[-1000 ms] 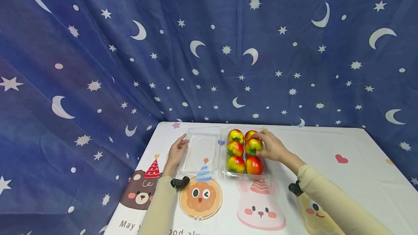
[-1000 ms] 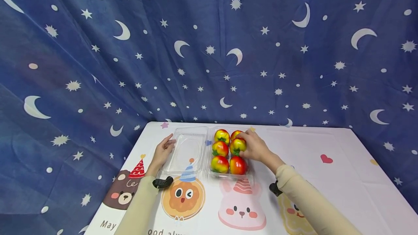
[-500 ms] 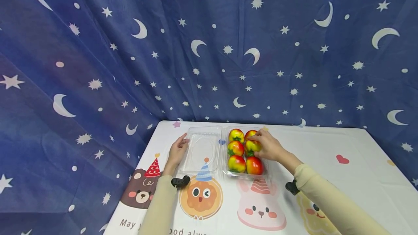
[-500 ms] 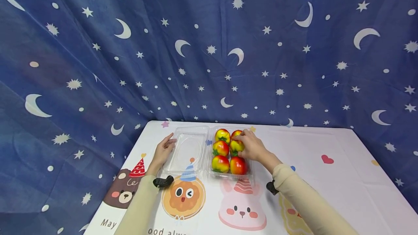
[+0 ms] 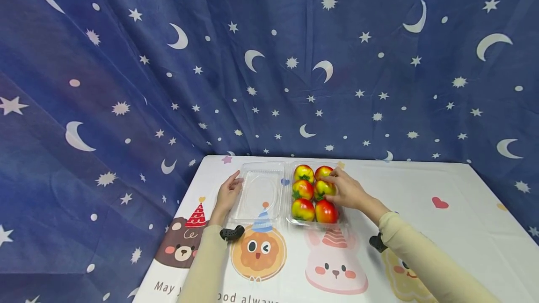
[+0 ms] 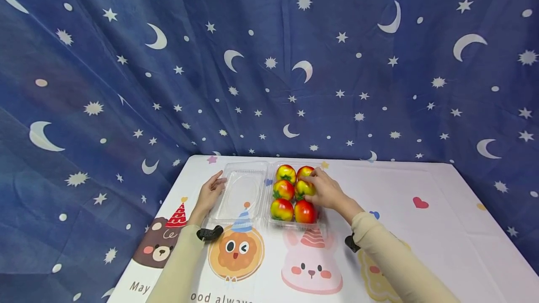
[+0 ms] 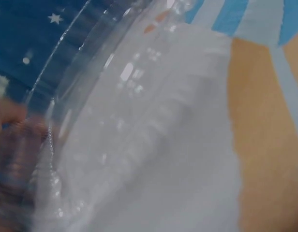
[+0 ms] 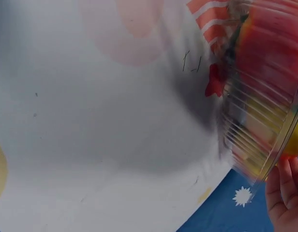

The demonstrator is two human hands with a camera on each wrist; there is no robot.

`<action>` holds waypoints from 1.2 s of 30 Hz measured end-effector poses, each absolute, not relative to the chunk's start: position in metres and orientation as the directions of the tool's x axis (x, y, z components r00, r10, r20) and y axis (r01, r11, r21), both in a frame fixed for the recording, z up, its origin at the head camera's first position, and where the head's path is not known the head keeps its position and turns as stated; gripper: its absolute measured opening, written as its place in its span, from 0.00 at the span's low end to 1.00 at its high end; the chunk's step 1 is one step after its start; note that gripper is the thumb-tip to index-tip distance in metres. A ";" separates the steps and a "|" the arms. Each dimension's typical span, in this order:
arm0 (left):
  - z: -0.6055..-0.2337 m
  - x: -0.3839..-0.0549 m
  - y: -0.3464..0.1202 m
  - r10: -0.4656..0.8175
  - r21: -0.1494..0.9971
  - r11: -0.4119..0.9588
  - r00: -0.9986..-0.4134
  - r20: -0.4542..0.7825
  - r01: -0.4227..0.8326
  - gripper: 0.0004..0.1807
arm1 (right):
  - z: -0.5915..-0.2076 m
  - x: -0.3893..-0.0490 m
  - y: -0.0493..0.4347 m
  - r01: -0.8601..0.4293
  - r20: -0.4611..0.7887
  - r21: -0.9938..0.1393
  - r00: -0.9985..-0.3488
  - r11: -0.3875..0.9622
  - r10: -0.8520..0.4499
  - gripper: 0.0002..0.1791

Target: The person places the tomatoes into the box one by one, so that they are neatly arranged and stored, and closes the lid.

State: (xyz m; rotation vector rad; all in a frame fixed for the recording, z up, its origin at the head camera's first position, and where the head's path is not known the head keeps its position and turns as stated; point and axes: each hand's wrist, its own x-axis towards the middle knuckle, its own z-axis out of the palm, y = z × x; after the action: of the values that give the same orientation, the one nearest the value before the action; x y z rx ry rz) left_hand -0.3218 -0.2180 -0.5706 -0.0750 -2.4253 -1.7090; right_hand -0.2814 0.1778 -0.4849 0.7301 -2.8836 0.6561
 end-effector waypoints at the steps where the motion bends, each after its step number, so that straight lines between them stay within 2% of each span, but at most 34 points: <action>1: -0.571 -0.321 -0.218 -0.059 0.930 0.341 -0.984 0.169 0.139 0.27 | -0.486 -0.281 0.179 -0.477 0.203 -0.393 -0.879 0.786 -0.431 0.27; 9: -0.569 -0.318 -0.216 -0.064 0.934 0.328 -0.983 0.169 0.139 0.28 | -0.491 -0.280 0.183 -0.508 0.284 -0.450 -0.861 0.734 -0.422 0.22; 17: -0.570 -0.316 -0.225 -0.038 0.971 0.208 -0.991 0.125 0.115 0.28 | -0.494 -0.270 0.189 -0.470 0.322 -0.505 -0.881 0.724 -0.347 0.21; 23: -0.568 -0.316 -0.222 -0.077 0.960 0.270 -0.992 0.099 0.075 0.26 | -0.498 -0.254 0.199 -0.422 0.281 -0.565 -0.906 0.709 -0.315 0.22; 29: -0.557 -0.318 -0.217 -0.093 0.936 0.338 -0.987 0.132 0.093 0.26 | -0.505 -0.244 0.207 -0.391 0.225 -0.618 -0.919 0.683 -0.323 0.26; 36: -0.533 -0.321 -0.214 -0.091 0.912 0.400 -0.986 0.142 0.094 0.27 | -0.507 -0.243 0.212 -0.389 0.232 -0.633 -0.920 0.669 -0.315 0.28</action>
State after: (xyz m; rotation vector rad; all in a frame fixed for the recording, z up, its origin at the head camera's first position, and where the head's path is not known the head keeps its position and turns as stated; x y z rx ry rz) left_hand -0.3209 -0.2138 -0.5334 -0.0028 -2.4824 -1.6337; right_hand -0.2431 0.2121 -0.5071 0.5865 -2.7749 1.0891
